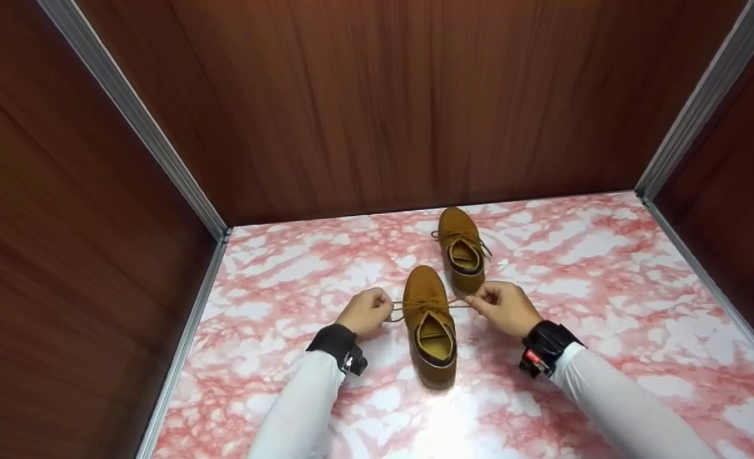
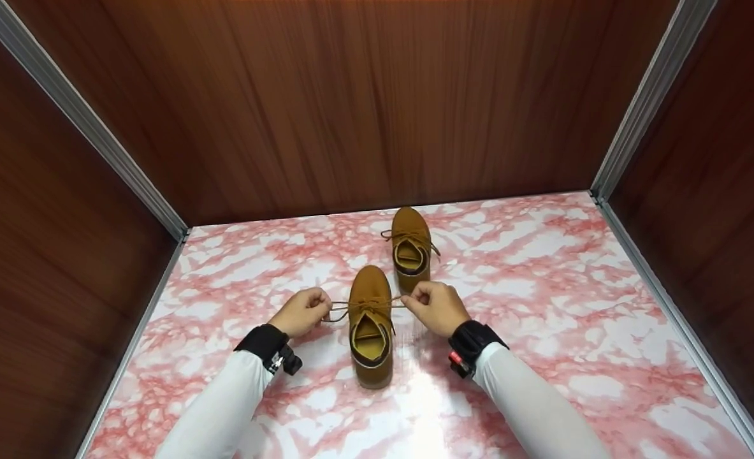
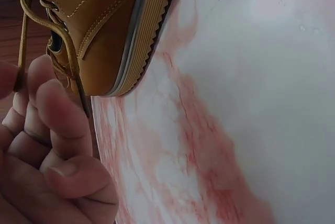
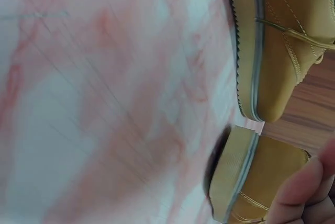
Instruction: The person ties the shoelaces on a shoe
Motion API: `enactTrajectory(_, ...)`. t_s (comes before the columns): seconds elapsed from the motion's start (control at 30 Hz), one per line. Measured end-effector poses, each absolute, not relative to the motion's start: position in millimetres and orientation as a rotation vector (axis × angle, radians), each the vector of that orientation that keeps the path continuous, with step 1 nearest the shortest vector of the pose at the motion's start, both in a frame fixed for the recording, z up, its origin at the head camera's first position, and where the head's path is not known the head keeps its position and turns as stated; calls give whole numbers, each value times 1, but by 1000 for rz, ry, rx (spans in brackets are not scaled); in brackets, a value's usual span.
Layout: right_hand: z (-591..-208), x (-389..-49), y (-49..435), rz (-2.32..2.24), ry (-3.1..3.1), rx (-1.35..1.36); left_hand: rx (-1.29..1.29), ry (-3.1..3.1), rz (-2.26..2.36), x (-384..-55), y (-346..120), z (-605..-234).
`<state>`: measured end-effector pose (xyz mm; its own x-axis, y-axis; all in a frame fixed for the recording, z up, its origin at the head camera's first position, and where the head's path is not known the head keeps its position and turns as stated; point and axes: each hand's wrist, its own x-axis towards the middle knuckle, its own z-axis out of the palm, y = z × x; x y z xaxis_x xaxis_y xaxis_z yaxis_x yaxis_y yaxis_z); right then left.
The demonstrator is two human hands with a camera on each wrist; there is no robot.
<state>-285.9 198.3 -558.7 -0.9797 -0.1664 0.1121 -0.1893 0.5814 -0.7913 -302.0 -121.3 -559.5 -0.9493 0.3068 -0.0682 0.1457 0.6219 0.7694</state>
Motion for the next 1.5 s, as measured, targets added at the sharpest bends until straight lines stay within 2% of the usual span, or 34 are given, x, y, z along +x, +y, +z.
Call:
enactTrajectory(0.37,-544,-286,189,990,-2816,560,502,2693,1011,-304,-112,-550)
enactTrajectory(0.7,-547,-287,191,698,-2736,579,583,2840,830,-303,-113,-550)
enactTrajectory(1.17,-558,-288,192,684,-2744,421,582,2838,906,-305,-120,-564)
enactTrajectory(1.5,-574,-288,196,992,-2769,371,475,2698,1180,-302,-126,-590)
